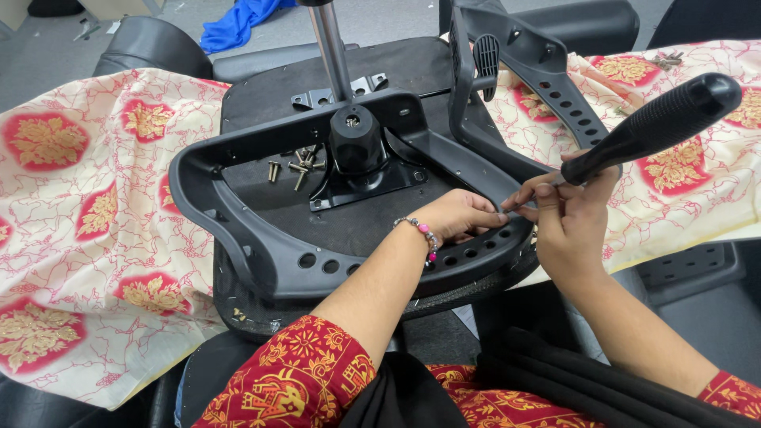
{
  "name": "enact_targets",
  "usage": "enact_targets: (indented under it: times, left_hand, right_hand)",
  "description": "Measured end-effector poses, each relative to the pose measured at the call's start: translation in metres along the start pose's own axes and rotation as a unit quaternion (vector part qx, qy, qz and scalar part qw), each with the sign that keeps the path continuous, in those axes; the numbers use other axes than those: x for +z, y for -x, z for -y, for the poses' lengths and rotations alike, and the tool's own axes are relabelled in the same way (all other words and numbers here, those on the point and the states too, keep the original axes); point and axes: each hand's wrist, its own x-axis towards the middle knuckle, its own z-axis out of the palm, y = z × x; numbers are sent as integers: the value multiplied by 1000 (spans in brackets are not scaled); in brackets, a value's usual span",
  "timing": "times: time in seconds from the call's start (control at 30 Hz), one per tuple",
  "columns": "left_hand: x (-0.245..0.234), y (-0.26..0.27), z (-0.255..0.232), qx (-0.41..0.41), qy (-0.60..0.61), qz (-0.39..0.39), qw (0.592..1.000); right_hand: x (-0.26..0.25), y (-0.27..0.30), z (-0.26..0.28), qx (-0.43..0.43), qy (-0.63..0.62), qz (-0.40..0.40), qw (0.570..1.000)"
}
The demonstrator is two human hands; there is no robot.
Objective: The person uses a screwdriver to fasten screws into the underside of an office chair base, securing the plastic frame to the central column. They work on multiple screw holes around the base, tightening each one in turn.
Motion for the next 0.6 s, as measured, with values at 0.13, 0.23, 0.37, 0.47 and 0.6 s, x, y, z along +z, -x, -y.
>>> enact_targets:
  times: [0.13, 0.23, 0.37, 0.47, 0.6]
  left_hand:
    - [2, 2, -3, -6, 3, -7, 1000]
    - [2, 5, -4, 1, 4, 2, 1000]
    - [3, 8, -8, -10, 14, 0, 1000]
    - [3, 10, -10, -14, 13, -2, 1000]
    - [3, 11, -11, -21, 15, 4, 1000]
  right_hand:
    - [1, 0, 0, -7, -1, -11, 1000]
    - [2, -2, -2, -8, -41, -6, 999]
    - [0, -6, 3, 28, -16, 4, 999]
    - [0, -8, 7, 34, -5, 4, 999]
    - [0, -7, 10, 27, 2, 6, 1000]
